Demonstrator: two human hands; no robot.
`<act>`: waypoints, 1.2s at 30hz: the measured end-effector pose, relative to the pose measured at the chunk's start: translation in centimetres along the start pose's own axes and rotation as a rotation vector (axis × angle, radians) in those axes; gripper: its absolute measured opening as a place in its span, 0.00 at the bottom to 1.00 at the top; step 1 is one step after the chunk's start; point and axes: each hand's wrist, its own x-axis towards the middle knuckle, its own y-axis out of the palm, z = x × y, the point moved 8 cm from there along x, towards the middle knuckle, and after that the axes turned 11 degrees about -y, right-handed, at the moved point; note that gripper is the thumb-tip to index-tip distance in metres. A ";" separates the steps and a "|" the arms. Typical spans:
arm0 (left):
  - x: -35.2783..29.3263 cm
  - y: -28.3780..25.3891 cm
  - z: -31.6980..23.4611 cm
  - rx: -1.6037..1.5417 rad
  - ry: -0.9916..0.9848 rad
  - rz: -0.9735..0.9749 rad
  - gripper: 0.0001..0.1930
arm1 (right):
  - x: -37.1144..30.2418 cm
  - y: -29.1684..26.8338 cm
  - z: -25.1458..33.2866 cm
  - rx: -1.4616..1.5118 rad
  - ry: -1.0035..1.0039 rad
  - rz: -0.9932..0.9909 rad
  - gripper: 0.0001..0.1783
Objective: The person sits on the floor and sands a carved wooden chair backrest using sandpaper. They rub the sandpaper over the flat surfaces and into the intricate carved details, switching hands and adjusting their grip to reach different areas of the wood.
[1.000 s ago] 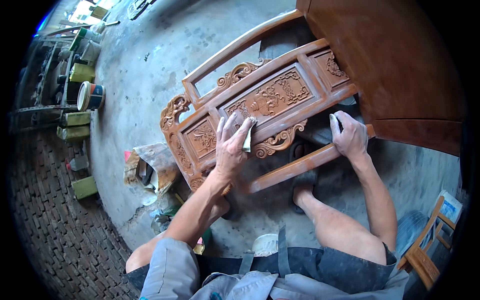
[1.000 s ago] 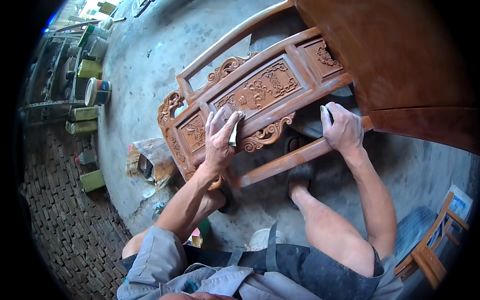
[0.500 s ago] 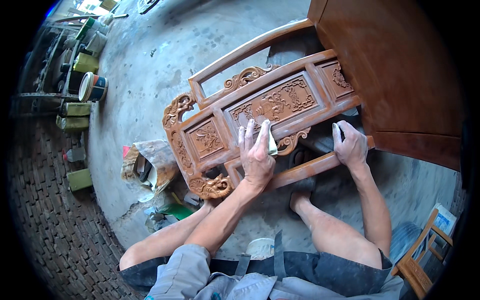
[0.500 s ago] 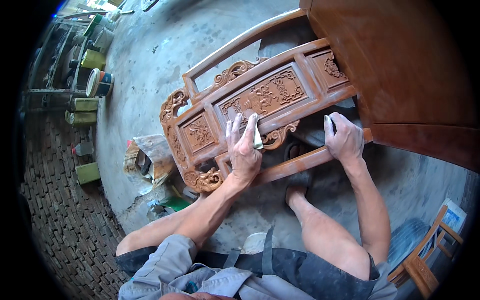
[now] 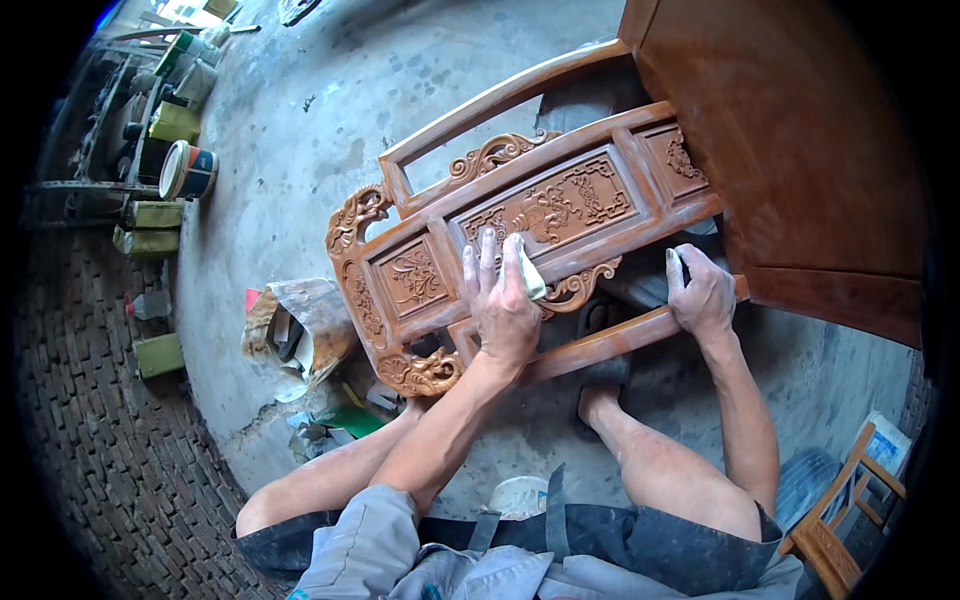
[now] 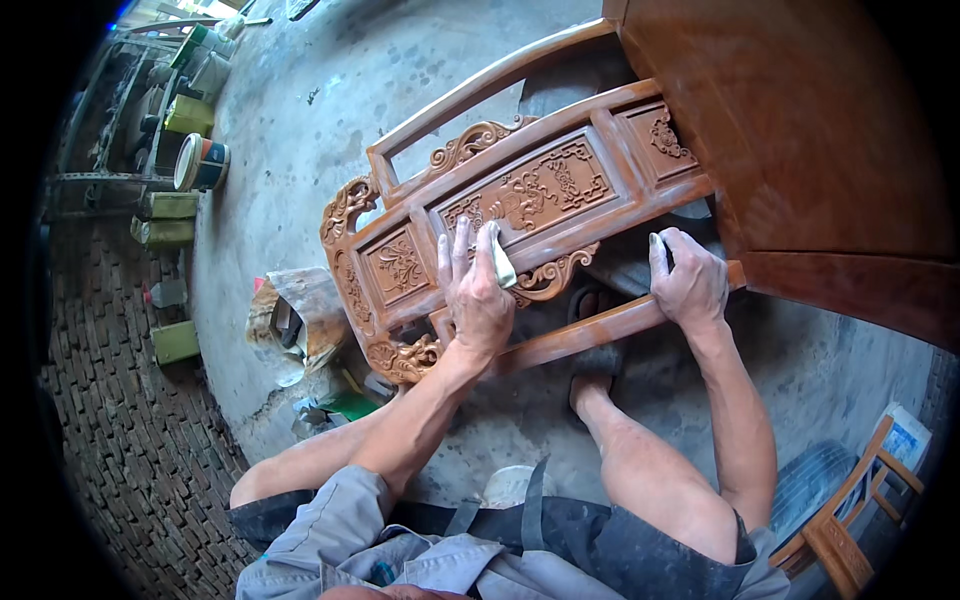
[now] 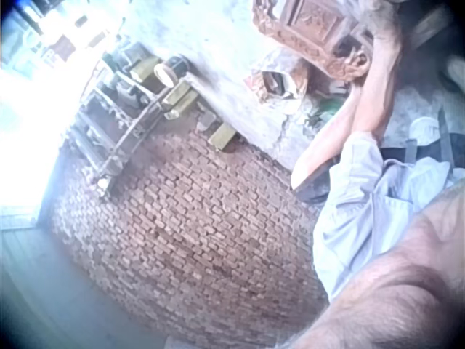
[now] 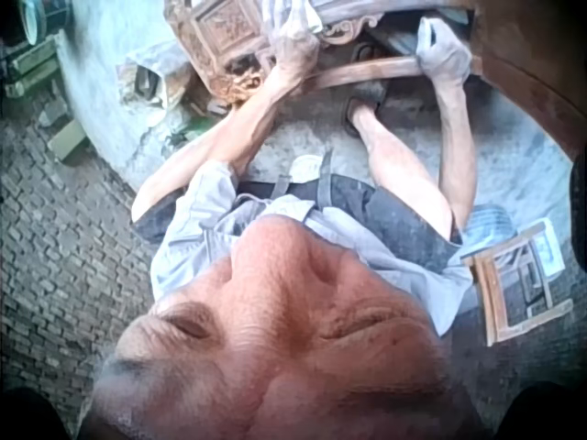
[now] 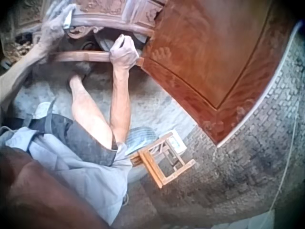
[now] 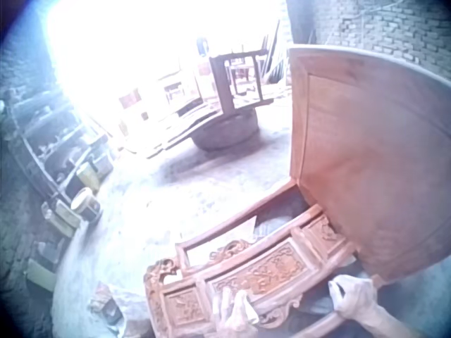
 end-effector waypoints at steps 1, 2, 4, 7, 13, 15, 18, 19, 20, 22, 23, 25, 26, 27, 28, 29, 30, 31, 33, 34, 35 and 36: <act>1.1 -0.1 0.1 -0.005 -0.006 -0.013 0.31 | 0.0 0.0 0.0 -0.002 0.002 0.003 0.08; 2.4 0.0 0.3 -0.010 -0.013 -0.026 0.31 | 0.1 0.0 0.1 -0.003 -0.002 0.002 0.08; 3.0 0.6 0.5 0.017 -0.017 -0.003 0.31 | 0.2 0.0 0.1 -0.004 -0.004 0.005 0.08; 0.7 0.1 0.4 -0.027 0.028 0.006 0.31 | -0.2 -0.1 -0.2 0.001 0.005 0.001 0.08; 3.0 0.1 2.0 -0.055 0.086 0.031 0.35 | 0.0 0.1 -0.1 0.018 -0.020 -0.023 0.08; 1.3 -0.4 2.5 -0.124 0.103 0.060 0.37 | 0.0 -0.2 0.0 0.014 -0.016 -0.019 0.08; 3.4 0.6 1.9 -0.127 0.084 0.071 0.34 | 0.0 -0.1 0.1 0.004 -0.022 -0.017 0.08; 4.4 0.8 1.7 -0.117 0.077 0.069 0.33 | 0.2 0.1 0.3 0.008 -0.031 -0.017 0.08; 4.6 1.3 2.6 -0.132 0.056 0.098 0.33 | 0.4 0.2 0.5 0.016 -0.039 -0.019 0.08; 3.7 1.0 2.9 -0.132 0.163 0.087 0.35 | 0.3 -0.2 0.2 0.007 -0.031 -0.025 0.08; 3.3 0.7 2.9 -0.133 0.222 0.080 0.36 | 0.3 -0.4 -0.2 -0.003 -0.025 -0.020 0.08; 3.5 0.4 2.8 -0.119 0.192 0.105 0.32 | 0.1 -0.1 0.1 -0.005 -0.018 0.005 0.09; 4.1 1.0 2.3 -0.137 0.180 0.107 0.30 | 0.1 -0.1 0.3 0.001 -0.016 -0.008 0.09; 4.7 1.4 1.7 -0.155 0.162 0.104 0.28 | 0.3 -0.1 0.3 0.006 -0.020 -0.019 0.10; 4.9 1.7 1.7 -0.164 0.139 0.119 0.30 | 0.3 -0.2 0.5 0.011 -0.026 -0.030 0.10; 4.6 1.2 1.9 -0.149 0.170 0.108 0.31 | 0.3 0.0 0.6 0.014 -0.026 -0.024 0.10; 4.0 0.9 2.3 -0.147 0.205 0.102 0.33 | -0.1 -0.2 0.4 0.004 -0.018 -0.016 0.10; 3.8 0.4 3.0 -0.136 0.245 0.087 0.34 | 0.1 -0.3 0.2 0.002 -0.017 -0.018 0.10; 3.6 0.6 3.8 -0.124 0.244 0.146 0.34 | 0.4 -0.3 0.0 -0.004 -0.016 -0.018 0.10; 3.8 0.5 2.9 -0.135 0.217 0.146 0.33 | 0.3 -0.2 0.2 -0.005 -0.015 -0.012 0.10; 4.2 0.5 2.2 -0.147 0.190 0.145 0.33 | 0.0 0.0 0.2 -0.001 -0.008 -0.007 0.10; 5.0 0.6 1.7 -0.205 0.204 0.157 0.33 | 0.1 0.1 0.2 0.007 -0.012 -0.007 0.09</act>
